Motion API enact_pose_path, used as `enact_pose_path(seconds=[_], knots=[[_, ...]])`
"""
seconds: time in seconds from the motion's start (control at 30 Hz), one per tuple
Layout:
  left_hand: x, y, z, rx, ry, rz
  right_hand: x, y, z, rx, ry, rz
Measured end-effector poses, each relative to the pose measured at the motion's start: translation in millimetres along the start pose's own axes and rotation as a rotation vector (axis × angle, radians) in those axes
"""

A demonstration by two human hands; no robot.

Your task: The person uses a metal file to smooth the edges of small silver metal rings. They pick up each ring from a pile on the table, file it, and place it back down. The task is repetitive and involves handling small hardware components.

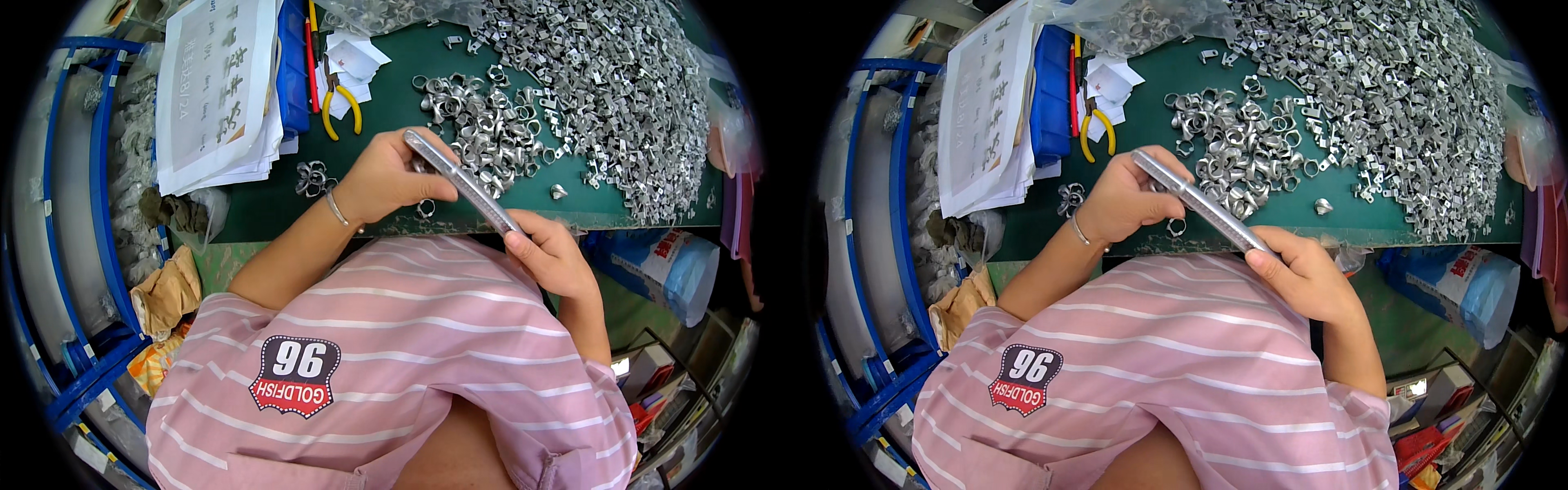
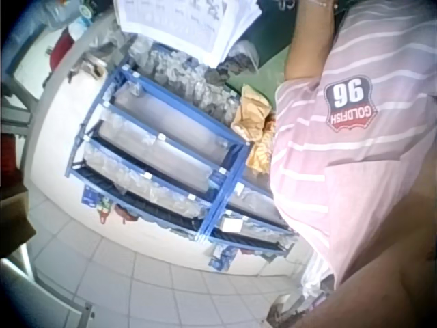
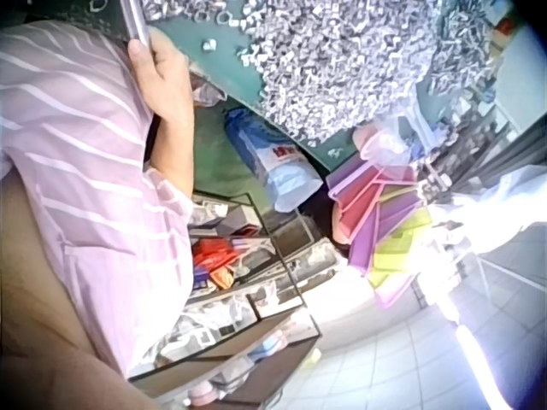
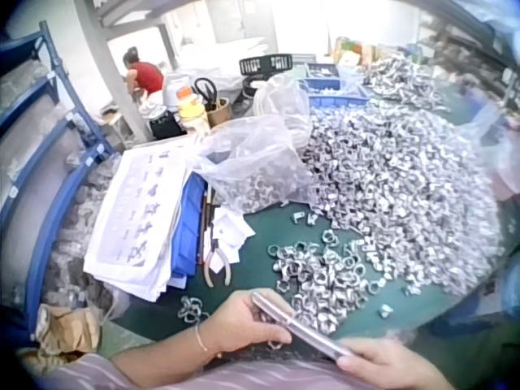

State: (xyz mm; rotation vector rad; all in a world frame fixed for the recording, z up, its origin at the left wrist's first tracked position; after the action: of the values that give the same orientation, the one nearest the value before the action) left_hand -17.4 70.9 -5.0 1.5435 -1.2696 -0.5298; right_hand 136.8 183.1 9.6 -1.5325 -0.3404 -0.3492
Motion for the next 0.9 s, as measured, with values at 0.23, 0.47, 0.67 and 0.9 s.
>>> enact_pose_path(seconds=[0.23,0.47,0.67,0.9], knots=[[-2.9,0.9,-1.5,-0.075,-0.051,-0.151,-0.7,0.7,-2.3,-0.031,-0.032,-0.038],[-5.4,12.4,26.8,0.448,0.18,-0.199,8.8,14.2,15.1,-0.116,0.069,-0.06],[-13.2,29.8,45.3,-0.582,0.379,-0.335,20.2,6.7,41.6,-0.184,0.259,-0.034],[-17.7,13.9,26.2,-1.026,0.339,-0.377,13.8,11.5,30.5,-0.179,0.193,0.012]])
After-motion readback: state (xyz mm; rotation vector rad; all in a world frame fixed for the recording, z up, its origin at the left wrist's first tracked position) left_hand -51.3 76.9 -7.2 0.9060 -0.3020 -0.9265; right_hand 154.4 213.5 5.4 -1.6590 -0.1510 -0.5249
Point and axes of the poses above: each hand's wrist, its own x-axis away from the middle knuckle, its own z-axis out of the back of the hand, y = z × x, the point moved 6 cm from there along -x, towards the middle knuckle, and after that the axes turned 2 degrees about -y, right-handed, at the moved point
